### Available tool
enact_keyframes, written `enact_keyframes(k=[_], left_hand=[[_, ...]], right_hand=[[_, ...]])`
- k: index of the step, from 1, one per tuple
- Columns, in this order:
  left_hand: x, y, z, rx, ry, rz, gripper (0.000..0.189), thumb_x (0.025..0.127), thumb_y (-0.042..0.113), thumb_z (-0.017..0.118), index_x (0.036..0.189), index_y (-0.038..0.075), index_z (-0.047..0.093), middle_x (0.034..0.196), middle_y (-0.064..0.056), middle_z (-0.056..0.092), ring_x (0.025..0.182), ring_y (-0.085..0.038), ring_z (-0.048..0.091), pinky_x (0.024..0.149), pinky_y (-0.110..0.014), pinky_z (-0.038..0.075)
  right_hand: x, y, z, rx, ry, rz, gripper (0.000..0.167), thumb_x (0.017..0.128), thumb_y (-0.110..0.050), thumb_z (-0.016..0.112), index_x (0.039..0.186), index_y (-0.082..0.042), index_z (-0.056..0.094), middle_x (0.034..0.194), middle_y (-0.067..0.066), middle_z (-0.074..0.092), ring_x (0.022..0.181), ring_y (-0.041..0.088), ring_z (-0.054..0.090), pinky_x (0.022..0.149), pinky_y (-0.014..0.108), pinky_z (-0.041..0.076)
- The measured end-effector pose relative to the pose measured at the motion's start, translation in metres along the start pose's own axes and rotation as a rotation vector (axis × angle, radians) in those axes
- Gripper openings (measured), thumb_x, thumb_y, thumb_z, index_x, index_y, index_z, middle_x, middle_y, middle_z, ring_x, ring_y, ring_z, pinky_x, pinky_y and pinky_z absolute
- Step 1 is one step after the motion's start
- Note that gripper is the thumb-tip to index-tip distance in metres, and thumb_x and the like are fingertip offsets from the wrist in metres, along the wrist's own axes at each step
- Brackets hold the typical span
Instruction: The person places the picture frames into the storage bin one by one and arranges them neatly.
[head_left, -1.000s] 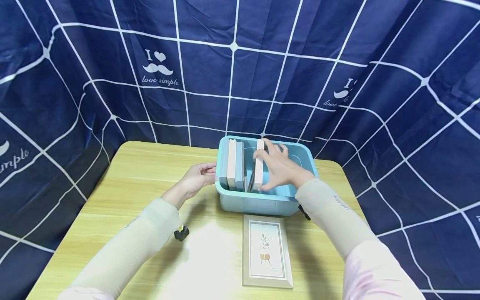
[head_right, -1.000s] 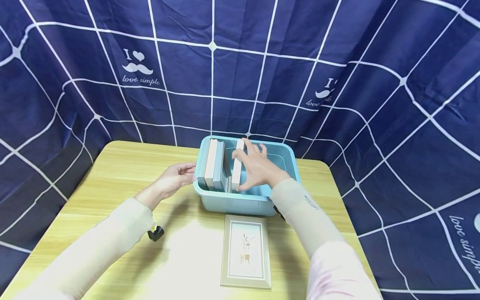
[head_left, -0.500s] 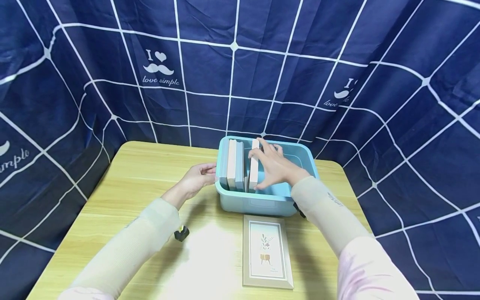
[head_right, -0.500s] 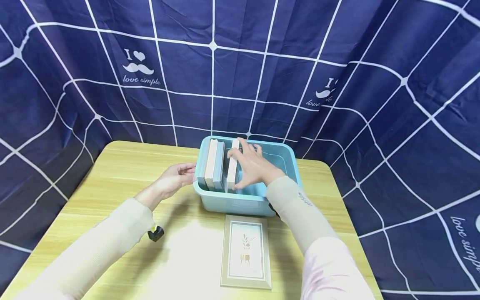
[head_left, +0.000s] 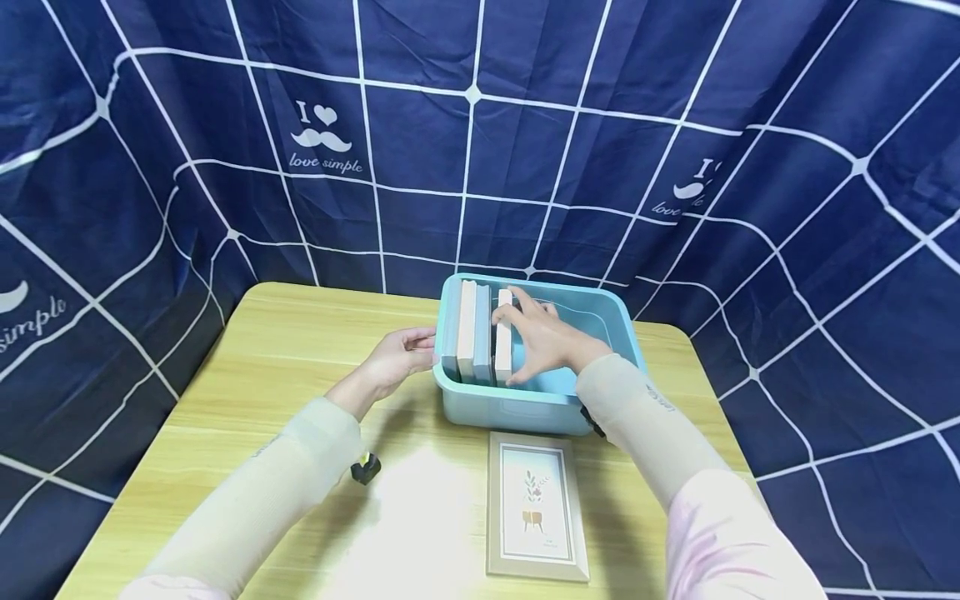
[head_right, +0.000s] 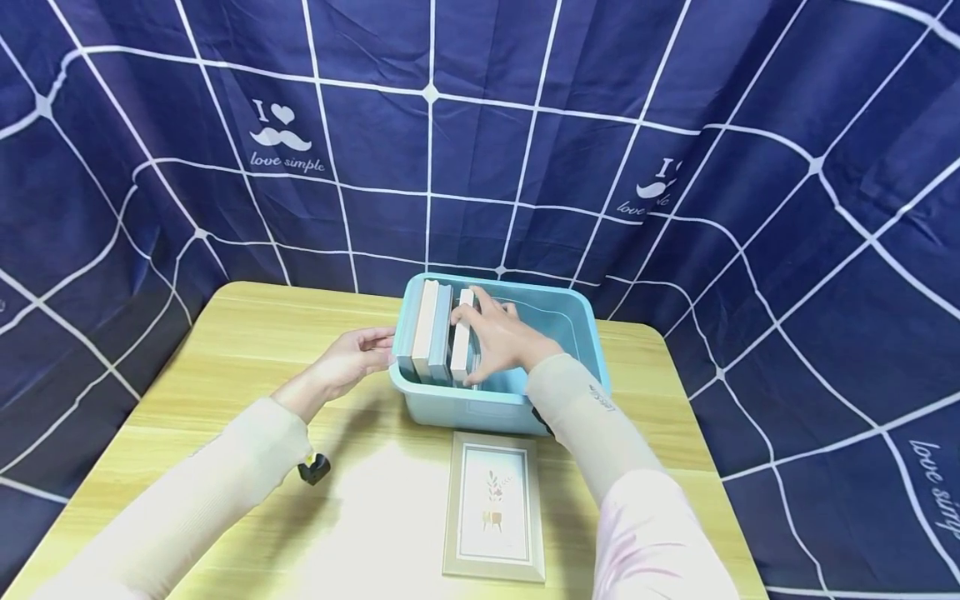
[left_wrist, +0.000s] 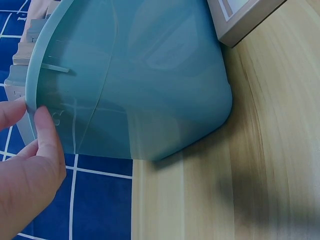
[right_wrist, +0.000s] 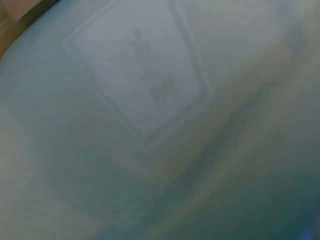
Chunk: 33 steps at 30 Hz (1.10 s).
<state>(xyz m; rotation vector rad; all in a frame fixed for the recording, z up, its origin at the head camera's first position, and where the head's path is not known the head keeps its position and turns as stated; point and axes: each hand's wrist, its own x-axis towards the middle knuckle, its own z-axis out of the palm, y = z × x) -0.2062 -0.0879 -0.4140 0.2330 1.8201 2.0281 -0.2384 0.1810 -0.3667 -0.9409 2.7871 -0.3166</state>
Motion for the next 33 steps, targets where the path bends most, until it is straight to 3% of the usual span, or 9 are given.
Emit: enact_keyframes(k=[11, 28, 33], left_hand=[[0.002, -0.001, 0.001, 0.003, -0.005, 0.008, 0.056, 0.087, -0.012, 0.054, 0.139, -0.013, 0.034, 0.131, -0.03, 0.047, 0.109, -0.025, 0.055, 0.095, -0.032, 0.048], [0.003, -0.002, 0.0, 0.01, 0.002, 0.001, 0.056, 0.088, -0.011, 0.054, 0.14, -0.012, 0.034, 0.131, -0.029, 0.046, 0.111, -0.028, 0.052, 0.095, -0.032, 0.048], [0.003, -0.003, -0.001, 0.018, 0.011, 0.002, 0.055, 0.088, -0.011, 0.054, 0.14, -0.013, 0.034, 0.131, -0.029, 0.047, 0.111, -0.028, 0.053, 0.095, -0.033, 0.048]], right_hand=[[0.0, 0.007, 0.003, 0.075, 0.018, 0.016, 0.087, 0.056, -0.049, 0.089, 0.124, -0.027, 0.04, 0.154, 0.019, 0.002, 0.136, 0.047, 0.015, 0.107, 0.065, 0.012], [0.004, 0.008, 0.006, 0.136, 0.046, -0.038, 0.091, 0.052, -0.045, 0.092, 0.121, -0.024, 0.036, 0.154, 0.017, 0.006, 0.139, 0.04, 0.014, 0.108, 0.062, 0.016], [0.008, 0.011, 0.009, 0.154, 0.04, -0.046, 0.093, 0.051, -0.047, 0.091, 0.121, -0.024, 0.035, 0.154, 0.015, 0.007, 0.138, 0.039, 0.018, 0.106, 0.061, 0.025]])
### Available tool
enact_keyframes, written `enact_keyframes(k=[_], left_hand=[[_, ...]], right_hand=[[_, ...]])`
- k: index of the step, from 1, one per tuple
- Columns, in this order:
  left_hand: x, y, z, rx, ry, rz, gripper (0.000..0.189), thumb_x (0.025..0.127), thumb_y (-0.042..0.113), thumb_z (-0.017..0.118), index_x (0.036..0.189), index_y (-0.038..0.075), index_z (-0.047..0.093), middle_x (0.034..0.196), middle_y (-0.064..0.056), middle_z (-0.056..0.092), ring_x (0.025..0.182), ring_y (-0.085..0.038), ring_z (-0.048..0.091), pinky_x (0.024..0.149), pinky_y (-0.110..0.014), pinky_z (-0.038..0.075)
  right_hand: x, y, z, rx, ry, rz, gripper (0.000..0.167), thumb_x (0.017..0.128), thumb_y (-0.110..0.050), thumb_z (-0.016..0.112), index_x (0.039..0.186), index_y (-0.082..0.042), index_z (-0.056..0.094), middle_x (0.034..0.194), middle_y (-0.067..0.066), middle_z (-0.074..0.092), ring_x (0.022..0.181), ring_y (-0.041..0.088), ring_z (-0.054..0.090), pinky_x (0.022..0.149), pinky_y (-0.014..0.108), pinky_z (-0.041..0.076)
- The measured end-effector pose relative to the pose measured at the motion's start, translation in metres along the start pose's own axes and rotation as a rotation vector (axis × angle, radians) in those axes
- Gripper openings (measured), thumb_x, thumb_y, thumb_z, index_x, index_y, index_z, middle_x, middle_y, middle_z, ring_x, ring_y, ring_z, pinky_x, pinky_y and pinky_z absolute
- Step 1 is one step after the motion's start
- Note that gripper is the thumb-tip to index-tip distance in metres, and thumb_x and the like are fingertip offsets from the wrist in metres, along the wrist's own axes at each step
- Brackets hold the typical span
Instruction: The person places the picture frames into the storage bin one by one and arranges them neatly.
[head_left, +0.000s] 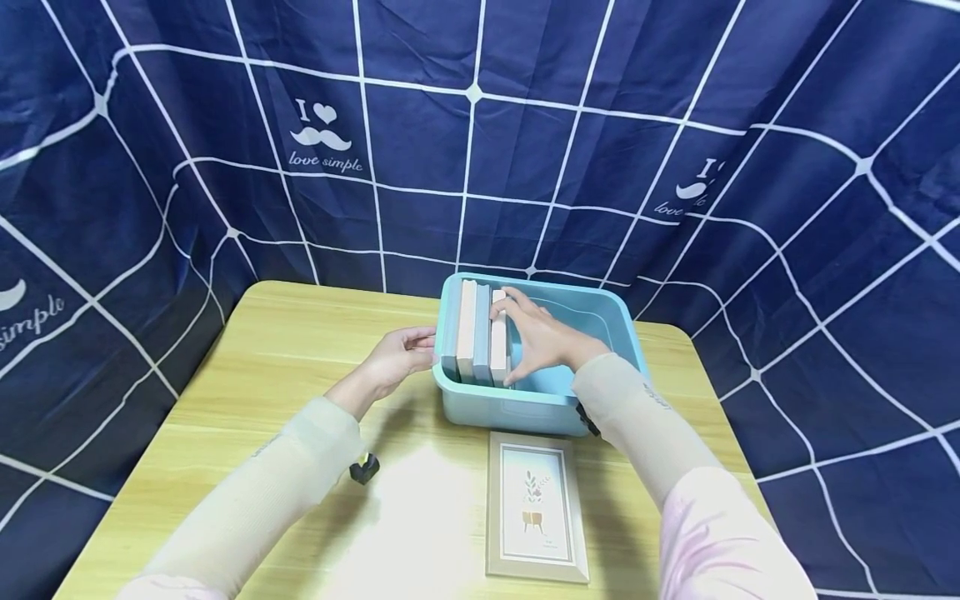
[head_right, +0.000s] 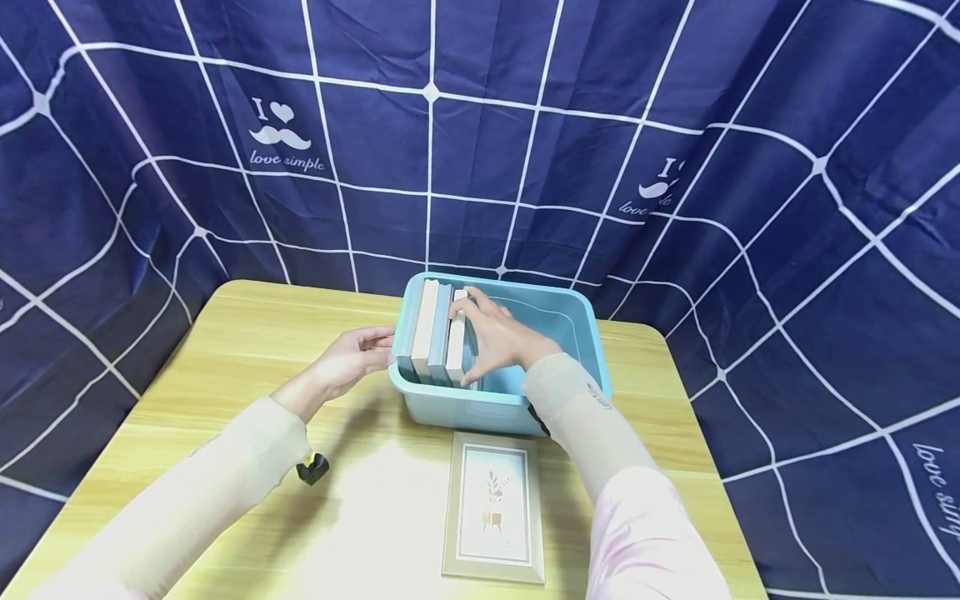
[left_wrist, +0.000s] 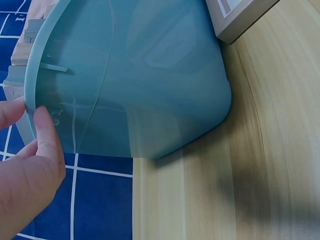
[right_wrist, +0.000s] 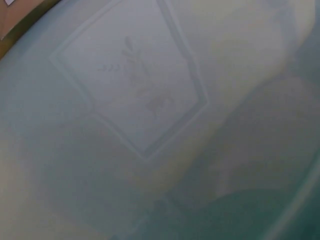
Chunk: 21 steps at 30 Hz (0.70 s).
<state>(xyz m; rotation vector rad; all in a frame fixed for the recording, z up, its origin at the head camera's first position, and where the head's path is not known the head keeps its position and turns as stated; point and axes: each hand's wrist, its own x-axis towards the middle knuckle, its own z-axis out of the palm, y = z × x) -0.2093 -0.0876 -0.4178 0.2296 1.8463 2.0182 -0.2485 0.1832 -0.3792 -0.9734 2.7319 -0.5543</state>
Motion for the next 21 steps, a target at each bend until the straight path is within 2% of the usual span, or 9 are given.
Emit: enact_keyframes(k=[4, 8, 12, 21], left_hand=[[-0.0001, 0.0005, 0.0003, 0.007, 0.005, -0.004, 0.055, 0.088, -0.012, 0.054, 0.139, -0.012, 0.035, 0.13, -0.029, 0.047, 0.11, -0.027, 0.054, 0.095, -0.033, 0.048], [0.0002, 0.0009, 0.0006, 0.013, 0.002, -0.004, 0.054, 0.088, -0.012, 0.054, 0.139, -0.013, 0.035, 0.13, -0.029, 0.047, 0.108, -0.025, 0.056, 0.095, -0.033, 0.048], [0.0001, 0.0011, 0.0008, 0.014, 0.004, -0.007, 0.054, 0.088, -0.012, 0.054, 0.139, -0.012, 0.036, 0.13, -0.029, 0.048, 0.107, -0.024, 0.056, 0.094, -0.033, 0.049], [0.0008, 0.0001, 0.0011, 0.004, 0.005, -0.007, 0.054, 0.088, -0.012, 0.054, 0.139, -0.012, 0.036, 0.13, -0.029, 0.048, 0.11, -0.027, 0.055, 0.093, -0.032, 0.049]], right_hand=[[0.0021, 0.0027, 0.0013, 0.034, 0.004, -0.022, 0.095, 0.048, -0.045, 0.093, 0.12, -0.022, 0.036, 0.154, 0.016, 0.009, 0.137, 0.04, 0.021, 0.103, 0.055, 0.035], [0.0025, 0.0036, 0.0008, 0.056, 0.005, -0.035, 0.097, 0.046, -0.045, 0.094, 0.12, -0.02, 0.036, 0.154, 0.019, 0.008, 0.141, 0.034, 0.011, 0.106, 0.05, 0.033], [0.0018, 0.0031, 0.0004, 0.072, 0.005, -0.031, 0.098, 0.046, -0.046, 0.094, 0.121, -0.02, 0.036, 0.155, 0.021, 0.006, 0.142, 0.031, 0.005, 0.108, 0.05, 0.031], [-0.001, 0.0033, 0.0001, 0.111, 0.001, -0.001, 0.094, 0.051, -0.046, 0.092, 0.122, -0.021, 0.036, 0.156, 0.018, 0.002, 0.143, 0.028, 0.001, 0.109, 0.051, 0.027]])
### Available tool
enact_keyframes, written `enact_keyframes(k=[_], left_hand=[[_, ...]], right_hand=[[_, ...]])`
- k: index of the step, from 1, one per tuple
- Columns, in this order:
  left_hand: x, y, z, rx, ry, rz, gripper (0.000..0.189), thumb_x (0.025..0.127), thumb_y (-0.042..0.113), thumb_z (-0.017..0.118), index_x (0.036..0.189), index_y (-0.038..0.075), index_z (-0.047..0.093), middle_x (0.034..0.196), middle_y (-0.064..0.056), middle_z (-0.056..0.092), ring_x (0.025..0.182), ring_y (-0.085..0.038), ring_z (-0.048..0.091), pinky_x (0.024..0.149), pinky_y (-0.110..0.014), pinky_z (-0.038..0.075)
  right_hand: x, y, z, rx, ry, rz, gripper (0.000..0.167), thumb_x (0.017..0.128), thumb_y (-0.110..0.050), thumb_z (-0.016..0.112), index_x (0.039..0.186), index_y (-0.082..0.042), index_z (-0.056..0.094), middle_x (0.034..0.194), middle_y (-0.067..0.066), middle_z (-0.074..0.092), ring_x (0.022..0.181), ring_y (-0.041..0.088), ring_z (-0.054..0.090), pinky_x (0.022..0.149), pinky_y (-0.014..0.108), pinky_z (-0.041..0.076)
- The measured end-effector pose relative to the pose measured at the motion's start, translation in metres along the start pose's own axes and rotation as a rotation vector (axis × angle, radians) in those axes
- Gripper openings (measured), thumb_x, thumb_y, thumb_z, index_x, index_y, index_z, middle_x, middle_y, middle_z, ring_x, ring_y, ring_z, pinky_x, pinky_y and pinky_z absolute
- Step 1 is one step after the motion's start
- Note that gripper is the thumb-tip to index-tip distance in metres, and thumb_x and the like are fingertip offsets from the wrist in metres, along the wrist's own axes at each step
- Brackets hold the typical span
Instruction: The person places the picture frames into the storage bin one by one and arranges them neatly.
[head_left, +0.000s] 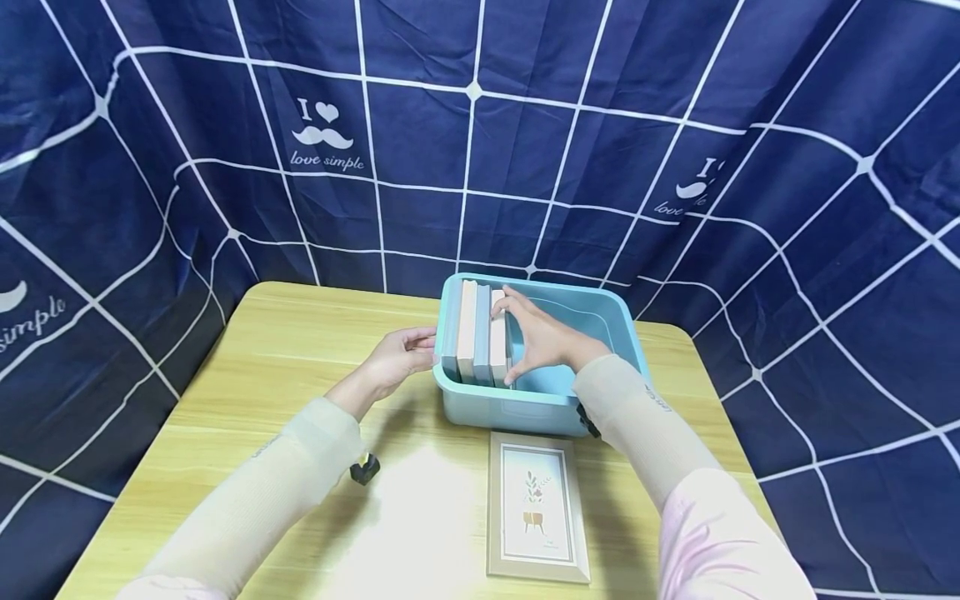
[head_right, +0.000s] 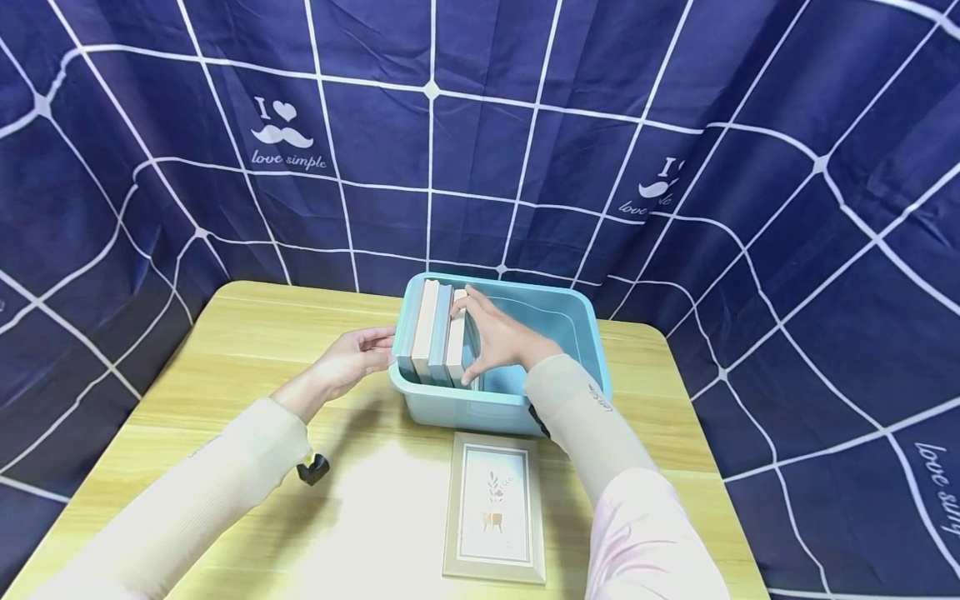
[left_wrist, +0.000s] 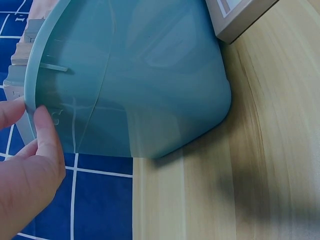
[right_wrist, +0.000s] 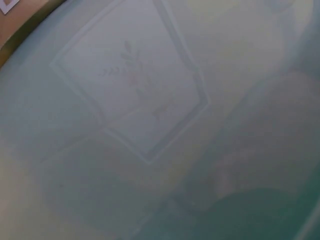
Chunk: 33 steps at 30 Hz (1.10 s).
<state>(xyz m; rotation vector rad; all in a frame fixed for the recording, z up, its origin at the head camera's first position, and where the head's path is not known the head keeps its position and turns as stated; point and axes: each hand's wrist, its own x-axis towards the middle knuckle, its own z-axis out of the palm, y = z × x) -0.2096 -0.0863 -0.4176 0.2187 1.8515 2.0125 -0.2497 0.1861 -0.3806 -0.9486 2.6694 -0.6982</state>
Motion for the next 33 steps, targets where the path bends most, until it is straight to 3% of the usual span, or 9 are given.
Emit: enact_keyframes(k=[9, 16, 20, 27, 33], left_hand=[[0.0, 0.0, 0.002, 0.001, 0.001, 0.0, 0.054, 0.087, -0.012, 0.054, 0.139, -0.012, 0.036, 0.13, -0.029, 0.047, 0.111, -0.028, 0.054, 0.094, -0.032, 0.048], [-0.001, 0.001, 0.002, 0.008, 0.003, 0.0, 0.054, 0.088, -0.012, 0.054, 0.139, -0.012, 0.037, 0.13, -0.029, 0.048, 0.111, -0.028, 0.054, 0.094, -0.032, 0.048], [-0.002, 0.002, 0.002, 0.015, 0.005, 0.005, 0.054, 0.088, -0.011, 0.054, 0.139, -0.012, 0.036, 0.13, -0.029, 0.048, 0.11, -0.027, 0.055, 0.095, -0.033, 0.048], [0.0, 0.002, 0.003, 0.028, 0.012, -0.006, 0.055, 0.088, -0.011, 0.055, 0.139, -0.011, 0.036, 0.13, -0.028, 0.048, 0.11, -0.026, 0.055, 0.097, -0.034, 0.047], [0.0, 0.002, 0.003, 0.029, 0.003, 0.005, 0.055, 0.088, -0.011, 0.055, 0.139, -0.012, 0.035, 0.13, -0.029, 0.047, 0.112, -0.027, 0.054, 0.097, -0.033, 0.047]], right_hand=[[-0.004, 0.0, 0.0, 0.022, 0.007, 0.025, 0.096, 0.05, -0.046, 0.092, 0.124, -0.022, 0.035, 0.157, 0.015, 0.0, 0.143, 0.03, 0.003, 0.108, 0.053, 0.029], [-0.015, -0.003, -0.003, 0.096, 0.05, 0.033, 0.112, 0.056, -0.047, 0.089, 0.146, -0.022, 0.026, 0.157, 0.009, 0.009, 0.134, 0.034, 0.031, 0.106, 0.053, 0.032], [-0.026, -0.006, -0.003, 0.15, 0.094, 0.057, 0.106, 0.067, -0.05, 0.083, 0.15, -0.027, 0.021, 0.154, 0.001, 0.018, 0.133, 0.028, 0.034, 0.103, 0.053, 0.036], [-0.048, -0.013, 0.003, 0.183, 0.242, 0.064, 0.083, 0.082, -0.044, 0.073, 0.149, -0.024, 0.027, 0.149, 0.004, 0.031, 0.128, 0.028, 0.042, 0.1, 0.051, 0.04], [-0.064, -0.023, 0.017, 0.164, 0.424, 0.067, 0.074, 0.084, -0.039, 0.072, 0.145, -0.018, 0.035, 0.144, 0.008, 0.041, 0.122, 0.027, 0.047, 0.101, 0.045, 0.041]])
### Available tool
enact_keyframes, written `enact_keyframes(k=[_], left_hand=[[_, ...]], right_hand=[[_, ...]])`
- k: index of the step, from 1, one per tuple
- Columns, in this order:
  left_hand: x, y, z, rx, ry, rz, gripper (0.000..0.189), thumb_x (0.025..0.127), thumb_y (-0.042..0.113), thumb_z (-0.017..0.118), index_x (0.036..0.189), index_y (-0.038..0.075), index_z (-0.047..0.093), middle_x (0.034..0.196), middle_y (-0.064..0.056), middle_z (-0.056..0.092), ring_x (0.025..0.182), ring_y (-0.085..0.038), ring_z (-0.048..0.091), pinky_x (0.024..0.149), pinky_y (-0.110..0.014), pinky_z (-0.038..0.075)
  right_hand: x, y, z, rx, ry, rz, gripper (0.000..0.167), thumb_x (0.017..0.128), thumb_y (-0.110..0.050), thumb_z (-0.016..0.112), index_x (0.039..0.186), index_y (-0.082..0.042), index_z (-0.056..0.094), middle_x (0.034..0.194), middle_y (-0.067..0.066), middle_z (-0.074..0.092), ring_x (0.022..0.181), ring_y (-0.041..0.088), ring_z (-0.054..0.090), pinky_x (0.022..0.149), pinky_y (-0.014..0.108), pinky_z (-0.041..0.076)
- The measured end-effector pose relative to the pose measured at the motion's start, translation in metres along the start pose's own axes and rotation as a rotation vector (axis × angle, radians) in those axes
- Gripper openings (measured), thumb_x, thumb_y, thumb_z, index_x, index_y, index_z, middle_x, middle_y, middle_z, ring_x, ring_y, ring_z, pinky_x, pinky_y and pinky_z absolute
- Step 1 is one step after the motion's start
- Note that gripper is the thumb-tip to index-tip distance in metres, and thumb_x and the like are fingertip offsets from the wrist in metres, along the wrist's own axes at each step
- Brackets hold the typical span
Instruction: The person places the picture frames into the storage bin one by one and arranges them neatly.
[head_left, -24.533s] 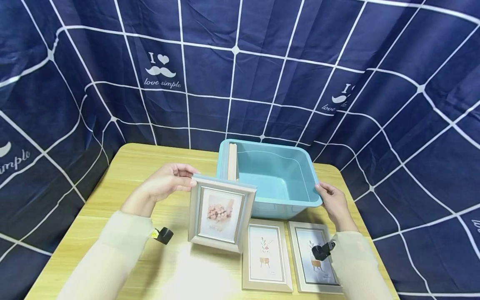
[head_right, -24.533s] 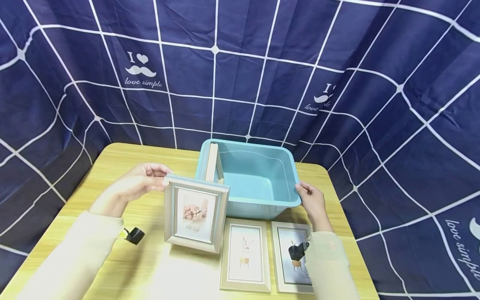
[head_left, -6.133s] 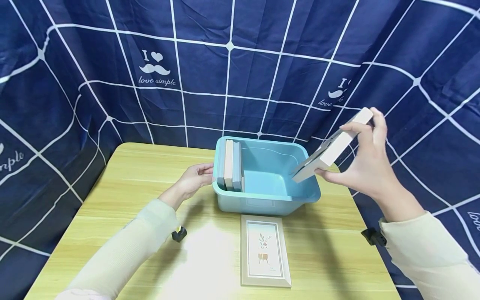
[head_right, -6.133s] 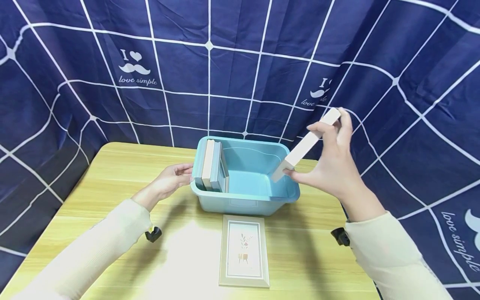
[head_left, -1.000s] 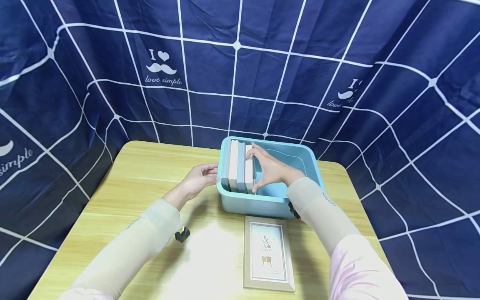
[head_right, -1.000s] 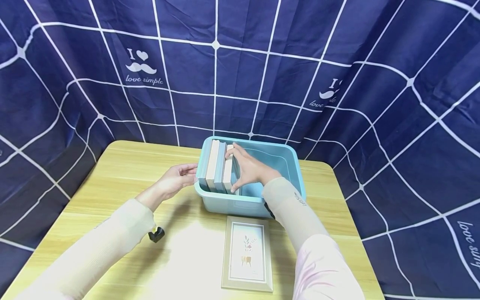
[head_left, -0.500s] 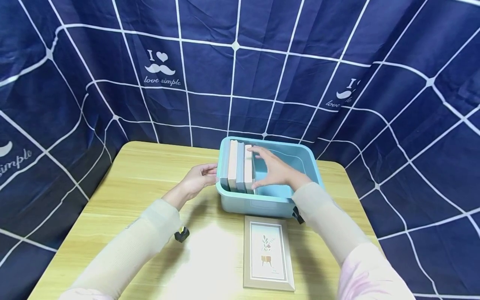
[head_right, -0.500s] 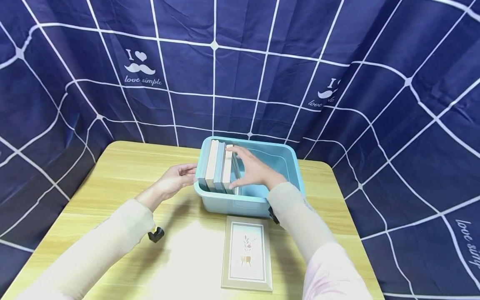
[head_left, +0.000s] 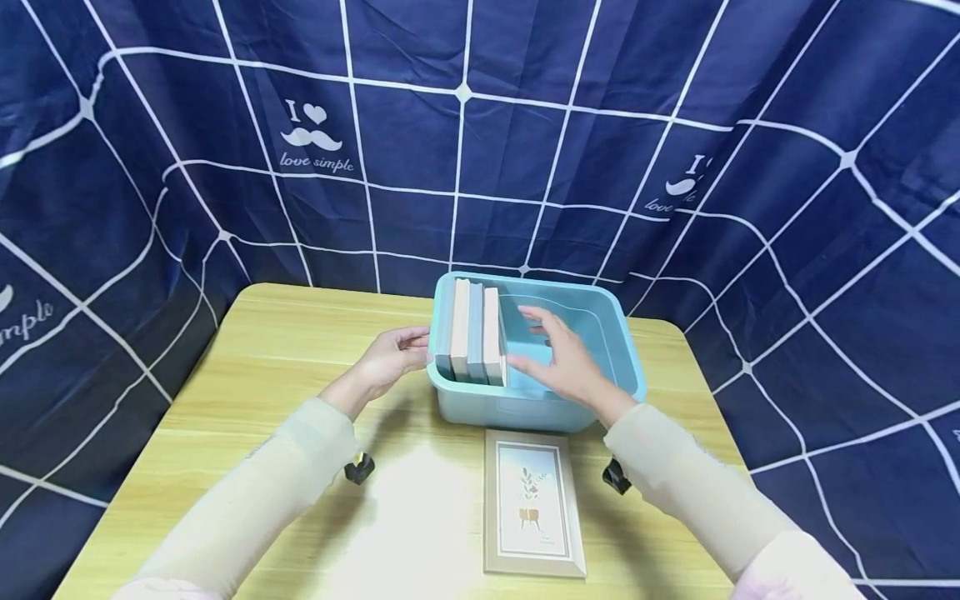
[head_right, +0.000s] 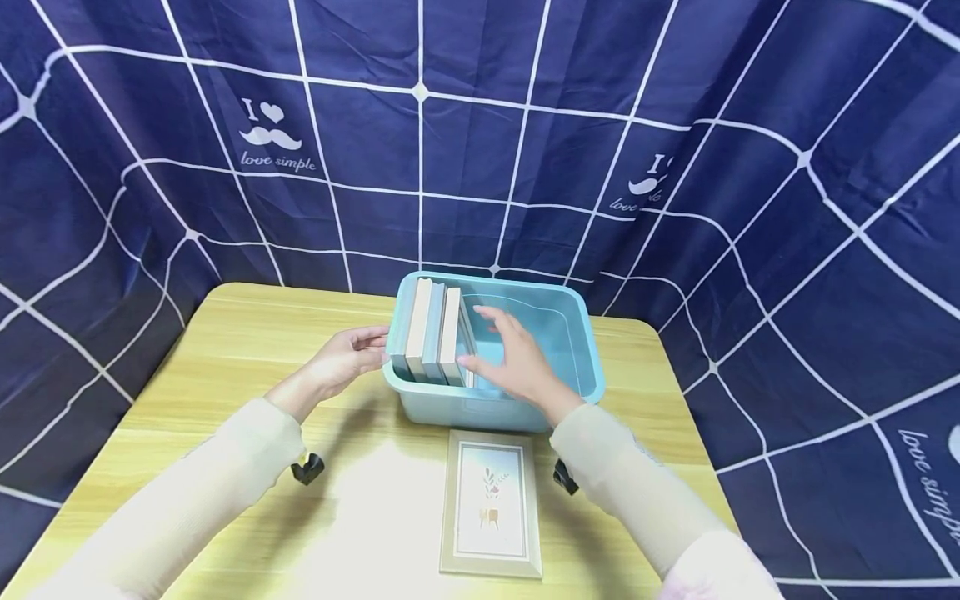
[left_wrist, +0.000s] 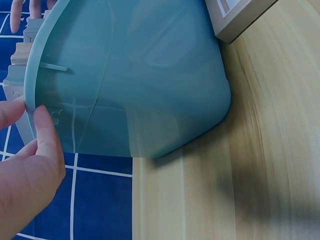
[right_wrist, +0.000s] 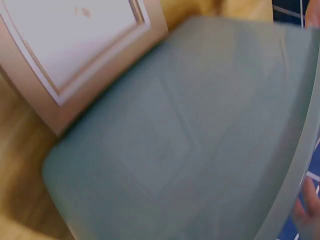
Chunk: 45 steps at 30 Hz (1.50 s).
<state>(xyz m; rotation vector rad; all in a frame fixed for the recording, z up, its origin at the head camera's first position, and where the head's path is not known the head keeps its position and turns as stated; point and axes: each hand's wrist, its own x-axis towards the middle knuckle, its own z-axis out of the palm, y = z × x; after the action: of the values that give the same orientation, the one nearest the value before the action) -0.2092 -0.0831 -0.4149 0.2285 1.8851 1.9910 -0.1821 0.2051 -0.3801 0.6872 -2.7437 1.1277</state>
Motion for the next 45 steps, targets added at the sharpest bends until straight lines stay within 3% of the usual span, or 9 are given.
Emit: enact_keyframes(k=[6, 11, 19, 24, 27, 31, 37, 45], left_hand=[[-0.001, 0.001, 0.0, 0.01, -0.01, 0.01, 0.055, 0.089, -0.009, 0.055, 0.139, -0.013, 0.034, 0.131, -0.031, 0.046, 0.114, -0.029, 0.052, 0.097, -0.033, 0.046], [-0.002, 0.004, 0.0, 0.006, -0.008, 0.002, 0.054, 0.089, -0.01, 0.054, 0.14, -0.013, 0.033, 0.132, -0.031, 0.045, 0.114, -0.029, 0.051, 0.097, -0.032, 0.046], [-0.001, 0.004, 0.001, -0.015, 0.001, -0.009, 0.054, 0.088, -0.011, 0.053, 0.139, -0.013, 0.034, 0.132, -0.03, 0.046, 0.113, -0.028, 0.053, 0.095, -0.031, 0.047], [-0.001, 0.004, 0.001, -0.019, -0.003, -0.008, 0.055, 0.089, -0.011, 0.053, 0.14, -0.013, 0.033, 0.133, -0.031, 0.045, 0.114, -0.029, 0.051, 0.096, -0.031, 0.047], [-0.001, 0.003, 0.001, -0.017, -0.008, -0.007, 0.055, 0.089, -0.011, 0.053, 0.14, -0.013, 0.033, 0.133, -0.032, 0.044, 0.115, -0.029, 0.051, 0.097, -0.031, 0.046], [0.0, 0.003, 0.001, -0.024, -0.007, -0.012, 0.055, 0.089, -0.011, 0.053, 0.14, -0.013, 0.032, 0.133, -0.031, 0.044, 0.115, -0.029, 0.051, 0.096, -0.031, 0.047], [-0.001, 0.004, 0.001, -0.029, -0.007, -0.018, 0.054, 0.089, -0.011, 0.053, 0.14, -0.013, 0.033, 0.133, -0.03, 0.044, 0.112, -0.027, 0.052, 0.095, -0.029, 0.047], [-0.001, 0.004, 0.0, -0.032, -0.011, -0.019, 0.054, 0.089, -0.011, 0.053, 0.14, -0.012, 0.034, 0.133, -0.029, 0.046, 0.111, -0.025, 0.053, 0.094, -0.029, 0.048]], right_hand=[[-0.022, -0.015, 0.01, -0.018, 0.154, -0.036, 0.071, 0.081, -0.03, 0.076, 0.14, -0.011, 0.041, 0.136, 0.009, 0.048, 0.116, 0.027, 0.051, 0.095, 0.05, 0.043], [-0.04, -0.021, 0.019, -0.03, 0.211, -0.06, 0.069, 0.08, -0.028, 0.076, 0.138, -0.01, 0.043, 0.132, 0.008, 0.05, 0.117, 0.026, 0.048, 0.096, 0.049, 0.04], [-0.066, -0.025, 0.032, -0.057, 0.212, -0.146, 0.067, 0.08, -0.033, 0.074, 0.137, -0.011, 0.046, 0.134, 0.009, 0.048, 0.122, 0.026, 0.042, 0.1, 0.05, 0.037], [-0.079, -0.025, 0.042, -0.091, 0.171, -0.236, 0.064, 0.084, -0.044, 0.069, 0.133, -0.008, 0.049, 0.131, 0.009, 0.05, 0.122, 0.028, 0.043, 0.101, 0.048, 0.036], [-0.087, -0.023, 0.048, -0.112, 0.135, -0.246, 0.063, 0.084, -0.043, 0.069, 0.134, -0.01, 0.048, 0.131, 0.007, 0.05, 0.121, 0.026, 0.044, 0.1, 0.05, 0.036], [-0.097, -0.019, 0.058, -0.162, 0.085, -0.178, 0.065, 0.081, -0.04, 0.072, 0.136, -0.015, 0.047, 0.132, 0.003, 0.049, 0.12, 0.023, 0.045, 0.098, 0.052, 0.038], [-0.109, -0.01, 0.074, -0.288, 0.016, 0.001, 0.068, 0.079, -0.045, 0.073, 0.136, -0.018, 0.048, 0.13, 0.005, 0.05, 0.118, 0.025, 0.046, 0.096, 0.052, 0.04], [-0.115, 0.0, 0.092, -0.408, 0.008, 0.171, 0.068, 0.077, -0.051, 0.073, 0.131, -0.015, 0.053, 0.124, 0.012, 0.052, 0.111, 0.033, 0.047, 0.09, 0.052, 0.04]])
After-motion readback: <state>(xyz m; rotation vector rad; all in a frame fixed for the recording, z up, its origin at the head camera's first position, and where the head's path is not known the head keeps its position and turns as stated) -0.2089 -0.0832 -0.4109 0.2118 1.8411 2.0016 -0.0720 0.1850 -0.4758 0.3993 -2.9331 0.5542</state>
